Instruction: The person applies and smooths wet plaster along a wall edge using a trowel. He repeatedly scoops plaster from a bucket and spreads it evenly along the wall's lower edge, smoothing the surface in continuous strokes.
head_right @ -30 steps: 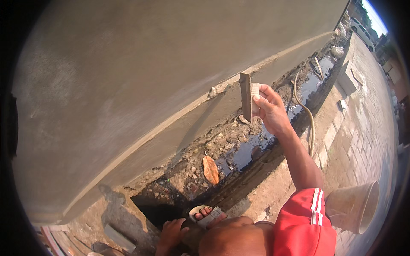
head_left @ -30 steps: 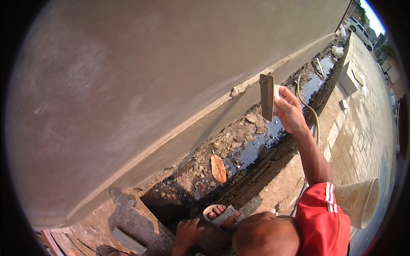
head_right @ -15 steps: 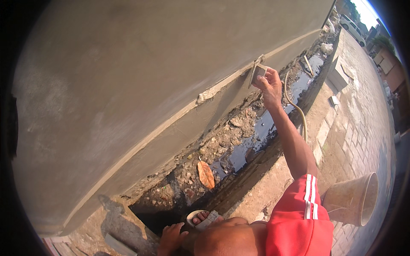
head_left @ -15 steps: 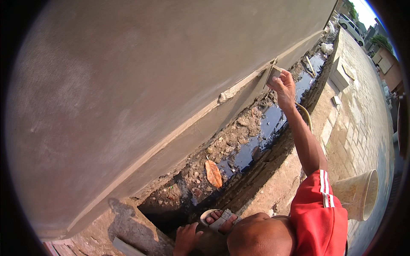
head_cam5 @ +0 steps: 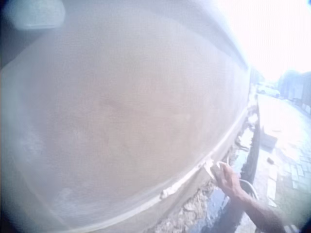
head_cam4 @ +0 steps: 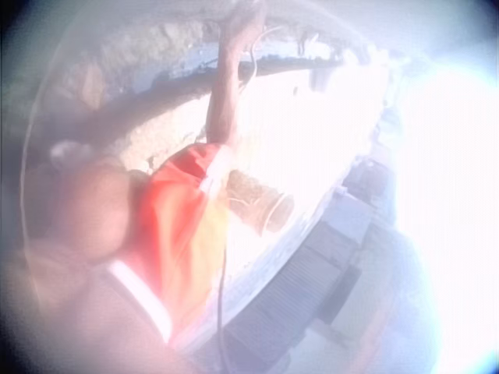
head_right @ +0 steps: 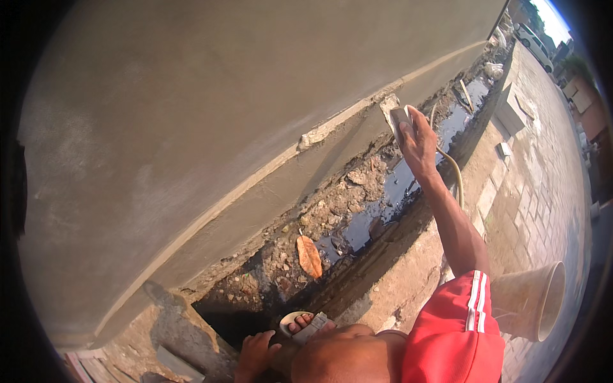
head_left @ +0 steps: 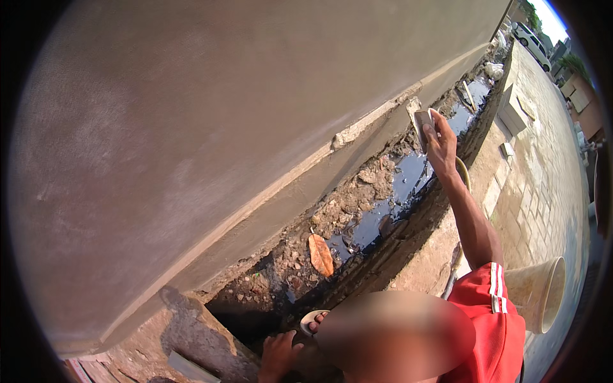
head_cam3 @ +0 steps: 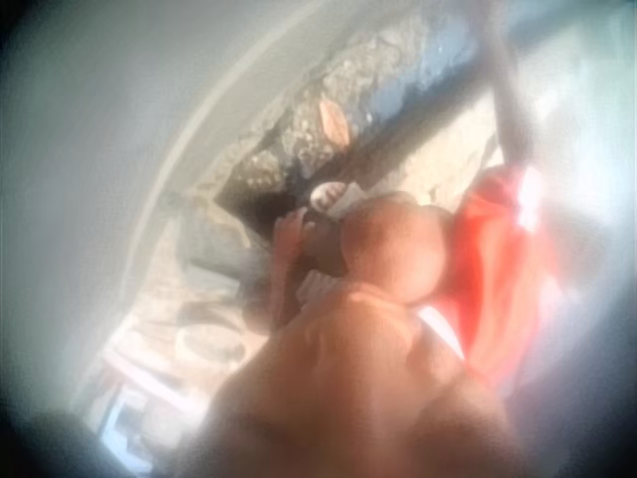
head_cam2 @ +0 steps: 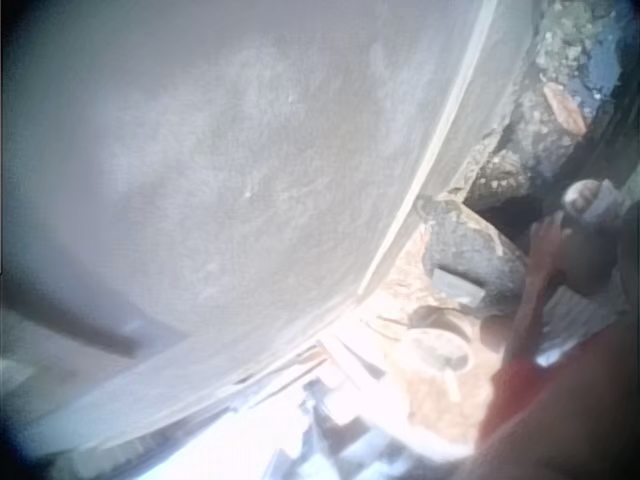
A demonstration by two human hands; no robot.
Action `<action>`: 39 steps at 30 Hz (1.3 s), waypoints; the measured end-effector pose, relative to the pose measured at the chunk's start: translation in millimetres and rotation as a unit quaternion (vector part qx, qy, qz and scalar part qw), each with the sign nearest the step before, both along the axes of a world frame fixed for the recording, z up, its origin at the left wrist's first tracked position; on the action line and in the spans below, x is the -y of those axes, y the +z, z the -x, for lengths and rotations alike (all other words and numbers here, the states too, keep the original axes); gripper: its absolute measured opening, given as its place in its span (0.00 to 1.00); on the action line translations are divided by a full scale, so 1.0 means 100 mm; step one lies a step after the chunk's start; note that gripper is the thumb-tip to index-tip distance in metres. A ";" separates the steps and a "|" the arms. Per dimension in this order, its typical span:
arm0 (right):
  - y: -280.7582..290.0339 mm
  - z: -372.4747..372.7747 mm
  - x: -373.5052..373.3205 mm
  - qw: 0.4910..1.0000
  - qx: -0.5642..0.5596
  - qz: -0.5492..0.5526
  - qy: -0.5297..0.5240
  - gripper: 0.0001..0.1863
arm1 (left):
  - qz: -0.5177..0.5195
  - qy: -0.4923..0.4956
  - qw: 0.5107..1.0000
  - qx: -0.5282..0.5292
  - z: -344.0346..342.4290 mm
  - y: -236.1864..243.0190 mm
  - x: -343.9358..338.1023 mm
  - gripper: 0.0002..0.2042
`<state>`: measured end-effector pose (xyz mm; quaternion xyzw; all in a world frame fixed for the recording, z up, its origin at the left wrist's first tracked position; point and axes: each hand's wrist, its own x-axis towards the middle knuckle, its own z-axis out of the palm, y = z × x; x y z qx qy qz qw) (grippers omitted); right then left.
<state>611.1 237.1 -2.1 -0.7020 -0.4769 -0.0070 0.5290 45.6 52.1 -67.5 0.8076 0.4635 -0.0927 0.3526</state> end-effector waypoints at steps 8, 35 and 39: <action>0.67 0.30 -0.20 0.976 0.158 0.152 0.014 0.20 | 0.022 0.002 1.000 -0.013 -0.06 0.02 -0.01 0.23; 0.62 -0.34 -0.31 0.979 0.114 0.165 -0.023 0.18 | 0.041 0.015 0.999 -0.027 0.00 0.15 0.05 0.25; 0.73 0.03 -0.32 0.979 0.100 0.178 -0.006 0.18 | 0.036 0.010 0.999 -0.028 0.00 0.16 0.07 0.24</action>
